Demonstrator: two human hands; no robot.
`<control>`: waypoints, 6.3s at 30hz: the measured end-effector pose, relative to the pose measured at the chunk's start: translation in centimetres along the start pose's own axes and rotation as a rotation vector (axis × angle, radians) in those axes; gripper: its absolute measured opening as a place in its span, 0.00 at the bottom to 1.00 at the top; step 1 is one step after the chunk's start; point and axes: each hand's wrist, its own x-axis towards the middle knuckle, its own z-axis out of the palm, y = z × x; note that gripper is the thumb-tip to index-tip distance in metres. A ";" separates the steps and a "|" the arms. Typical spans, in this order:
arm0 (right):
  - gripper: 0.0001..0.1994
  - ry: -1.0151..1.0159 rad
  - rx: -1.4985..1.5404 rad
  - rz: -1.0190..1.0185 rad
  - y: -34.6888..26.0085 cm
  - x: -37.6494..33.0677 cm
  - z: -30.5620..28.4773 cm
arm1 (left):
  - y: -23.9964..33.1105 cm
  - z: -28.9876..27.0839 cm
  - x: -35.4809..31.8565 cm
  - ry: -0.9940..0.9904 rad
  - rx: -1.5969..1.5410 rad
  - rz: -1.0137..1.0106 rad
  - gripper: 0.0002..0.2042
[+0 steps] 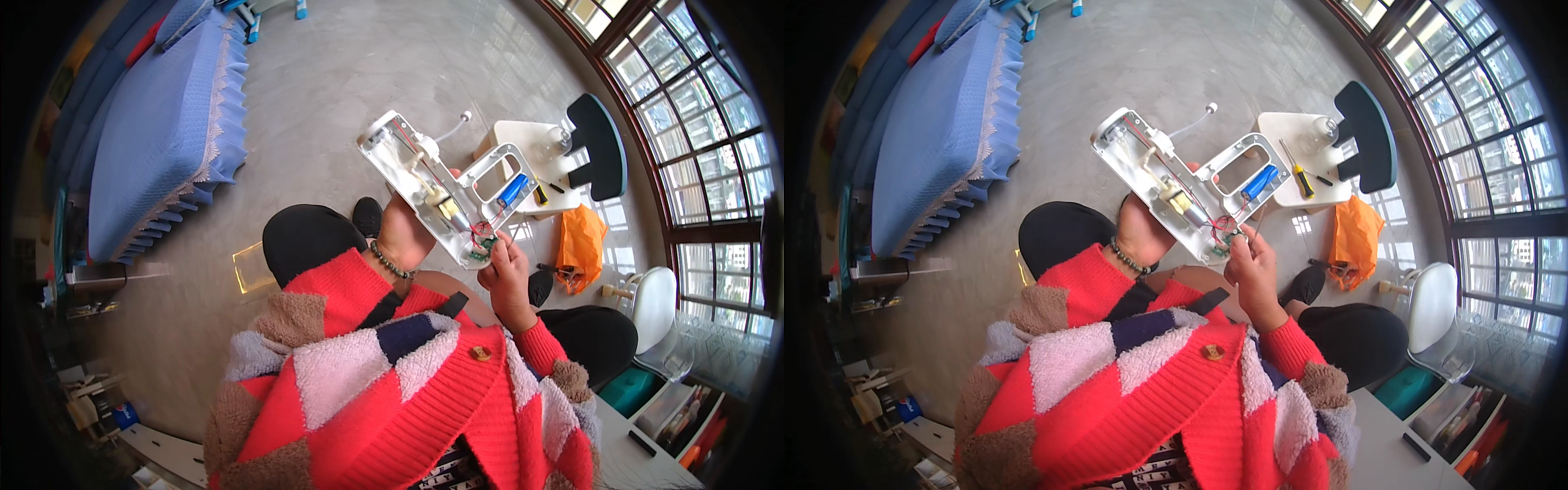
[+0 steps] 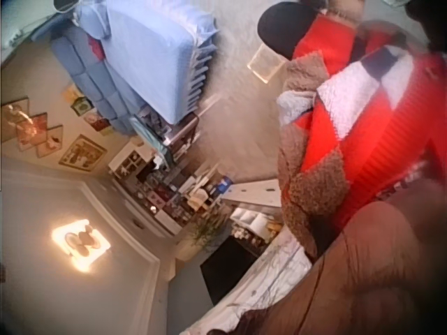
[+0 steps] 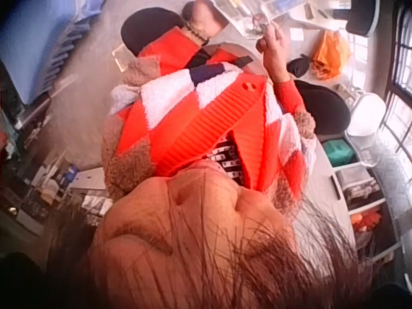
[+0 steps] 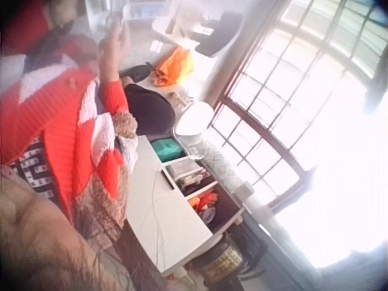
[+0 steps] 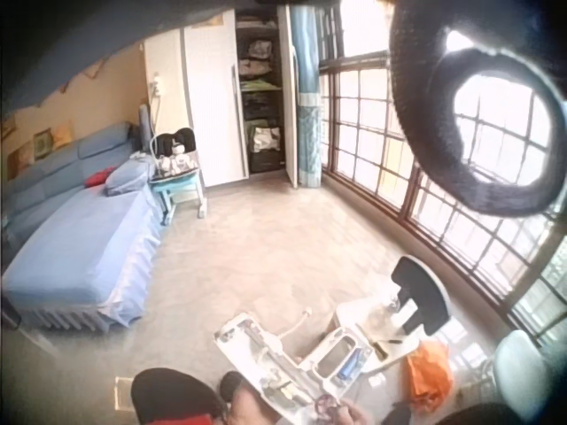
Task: The person disassembles a white handheld electronic device using a screwdriver. They remove screws, open the casing to reveal internal components, and then walk to a bathroom to fill a bottle with water.
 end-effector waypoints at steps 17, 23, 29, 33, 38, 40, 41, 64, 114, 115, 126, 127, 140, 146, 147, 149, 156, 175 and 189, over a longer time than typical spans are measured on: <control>0.19 -0.105 -0.200 -0.014 -1.6 -1.7 0.8 | 0.5 0.4 0.3 -0.077 -0.082 -0.137 0.42; 0.17 0.090 -0.263 -0.270 -2.7 -2.1 -3.4 | 1.9 -1.4 0.3 -0.015 -0.062 -0.118 0.40; 0.15 0.171 -0.326 -0.251 -3.1 -1.3 -5.6 | 3.0 -2.1 0.3 -0.191 -0.179 -0.141 0.42; 0.21 0.048 -0.159 -0.172 -3.0 -1.0 -5.6 | 3.1 -2.1 0.5 -0.033 -0.128 -0.160 0.44; 0.11 0.134 -0.370 -0.330 -2.0 -0.8 -4.6 | 3.0 -1.9 0.8 0.117 -0.029 -0.146 0.40; 0.07 0.158 -0.415 -0.385 -1.7 -0.9 -4.0 | 2.5 -1.9 0.9 0.018 0.017 -0.117 0.39; 0.08 0.171 -0.497 -0.527 -1.4 -0.9 -3.2 | 2.4 -1.9 0.9 0.071 0.020 -0.108 0.39; 0.15 0.078 -1.242 -0.845 -1.1 -0.2 4.5 | 0.7 -1.6 -0.2 0.015 0.014 -0.187 0.38; 0.16 0.035 -1.223 -0.891 -1.4 -1.2 4.3 | 1.0 -0.4 -1.1 -0.064 0.058 -0.186 0.44; 0.16 0.041 -1.190 -0.838 -1.4 -1.1 4.3 | 1.1 -0.5 -0.9 -0.029 0.045 -0.198 0.42; 0.04 0.011 -0.936 -0.752 -1.5 -0.9 3.1 | 1.7 -1.9 -0.3 0.150 0.033 -0.080 0.33; 0.06 -0.035 -0.997 -0.817 -1.6 -1.1 3.0 | 1.7 -1.9 -0.3 0.113 0.021 -0.093 0.33; 0.05 -0.167 -1.181 -0.887 -5.6 -1.5 -1.0 | 3.3 1.4 -0.5 -0.031 0.350 -0.236 0.40; 0.05 -0.129 -1.266 -0.978 -11.1 1.7 -1.5 | 3.4 3.4 1.3 -0.183 0.492 -0.203 0.43; 0.04 -0.108 -1.243 -1.008 -11.7 2.3 -1.4 | 3.6 3.6 1.9 -0.208 0.513 -0.211 0.43; 0.04 -0.078 -1.184 -1.024 -12.5 3.5 -1.2 | 4.0 3.9 3.2 -0.254 0.554 -0.227 0.45; 0.02 0.013 -0.816 -0.786 -10.4 5.7 -1.5 | 3.0 1.7 5.2 -0.229 0.575 -0.305 0.48; 0.08 0.009 -0.208 0.115 -7.7 7.9 -3.3 | 0.7 -2.3 4.5 -0.076 0.694 -0.568 0.47; 0.08 0.092 -0.221 0.199 -6.7 9.1 -3.1 | -0.3 -1.6 4.7 -0.054 0.872 -0.586 0.43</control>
